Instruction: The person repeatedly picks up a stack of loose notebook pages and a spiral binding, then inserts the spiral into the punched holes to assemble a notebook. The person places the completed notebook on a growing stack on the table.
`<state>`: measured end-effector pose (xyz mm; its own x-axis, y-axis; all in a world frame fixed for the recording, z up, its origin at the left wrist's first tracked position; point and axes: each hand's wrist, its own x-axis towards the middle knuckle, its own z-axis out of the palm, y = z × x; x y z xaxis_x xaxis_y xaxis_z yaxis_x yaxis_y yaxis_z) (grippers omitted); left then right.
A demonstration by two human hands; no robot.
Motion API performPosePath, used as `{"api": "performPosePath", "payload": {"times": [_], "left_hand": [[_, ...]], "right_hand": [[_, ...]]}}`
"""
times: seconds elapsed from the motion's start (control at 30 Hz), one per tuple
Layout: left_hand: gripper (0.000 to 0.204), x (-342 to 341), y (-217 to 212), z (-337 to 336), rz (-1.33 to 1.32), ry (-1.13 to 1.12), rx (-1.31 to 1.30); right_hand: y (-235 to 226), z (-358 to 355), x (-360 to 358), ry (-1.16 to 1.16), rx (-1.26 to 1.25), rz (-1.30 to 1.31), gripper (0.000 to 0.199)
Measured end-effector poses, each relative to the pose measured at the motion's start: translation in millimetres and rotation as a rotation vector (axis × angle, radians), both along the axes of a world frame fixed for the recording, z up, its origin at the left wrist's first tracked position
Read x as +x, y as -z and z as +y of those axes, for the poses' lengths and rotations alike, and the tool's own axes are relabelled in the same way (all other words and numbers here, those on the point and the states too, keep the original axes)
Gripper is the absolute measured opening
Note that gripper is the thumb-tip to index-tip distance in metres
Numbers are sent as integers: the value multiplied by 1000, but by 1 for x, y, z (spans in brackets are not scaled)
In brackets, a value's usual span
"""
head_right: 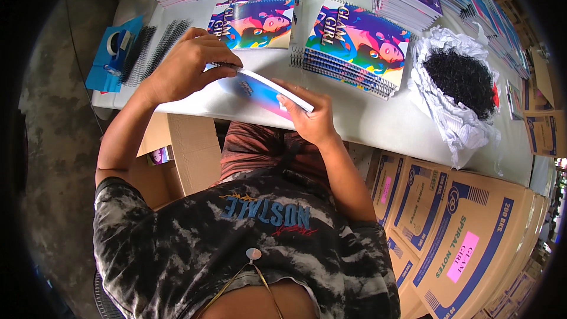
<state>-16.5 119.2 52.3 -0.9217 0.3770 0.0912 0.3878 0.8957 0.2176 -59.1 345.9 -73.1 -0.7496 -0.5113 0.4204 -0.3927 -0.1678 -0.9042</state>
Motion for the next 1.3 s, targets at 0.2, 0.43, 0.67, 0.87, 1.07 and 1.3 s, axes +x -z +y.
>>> {"api": "performPosePath", "payload": {"times": [0.2,0.43,0.67,0.87,1.07,1.3], "left_hand": [[15,9,2,15,240,-34,-126],[18,-2,10,7,358,-44,-117],[72,-6,13,2,459,-159,-243],[102,24,131,8,717,74,-215],[106,1,121,3,783,-191,124],[116,-6,111,0,942,-308,-46]], "right_hand": [[-4,-4,3,20,-10,75,24],[3,-9,-1,4,-91,-138,24],[8,-4,-8,59,50,79,29],[6,-9,-2,63,13,245,34],[7,-20,11,65,-6,294,36],[8,-11,1,44,88,386,47]]}}
